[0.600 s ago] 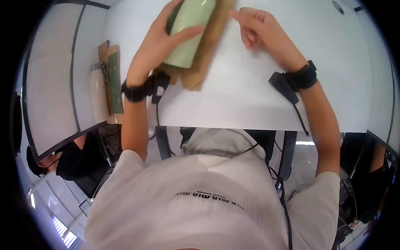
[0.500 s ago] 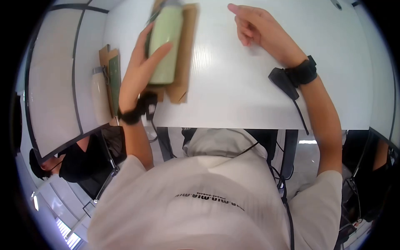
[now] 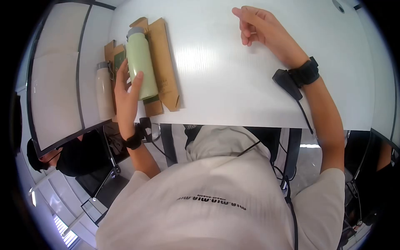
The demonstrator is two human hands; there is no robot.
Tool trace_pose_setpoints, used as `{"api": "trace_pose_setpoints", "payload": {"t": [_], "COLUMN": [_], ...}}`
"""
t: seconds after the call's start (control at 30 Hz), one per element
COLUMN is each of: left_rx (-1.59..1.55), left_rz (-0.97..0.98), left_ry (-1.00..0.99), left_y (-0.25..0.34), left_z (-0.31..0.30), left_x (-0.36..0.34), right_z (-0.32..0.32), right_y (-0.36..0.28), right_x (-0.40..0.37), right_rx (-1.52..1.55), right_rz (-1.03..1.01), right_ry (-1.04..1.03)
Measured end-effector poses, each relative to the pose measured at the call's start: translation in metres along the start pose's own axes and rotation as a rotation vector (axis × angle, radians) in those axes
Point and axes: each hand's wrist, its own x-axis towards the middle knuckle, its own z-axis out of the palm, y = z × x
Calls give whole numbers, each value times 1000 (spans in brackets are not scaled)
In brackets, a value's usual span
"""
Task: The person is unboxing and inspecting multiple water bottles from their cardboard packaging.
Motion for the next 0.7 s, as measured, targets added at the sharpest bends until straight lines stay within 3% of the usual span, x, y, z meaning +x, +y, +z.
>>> {"api": "trace_pose_setpoints", "payload": {"t": [0.53, 0.63, 0.7], "left_rx": [122, 91, 343], "left_rz": [170, 290, 453], "left_ry": [72, 375, 710], "left_y": [-3, -17, -23], "left_z": [-4, -34, -63], "left_x": [-9, -15, -25], "right_z": [3, 4, 2], "right_y": [-1, -4, -2], "right_x": [2, 5, 4], "right_rx": [-51, -22, -22], "right_rz": [-48, -18, -1], "right_ry": [-1, 7, 15]}}
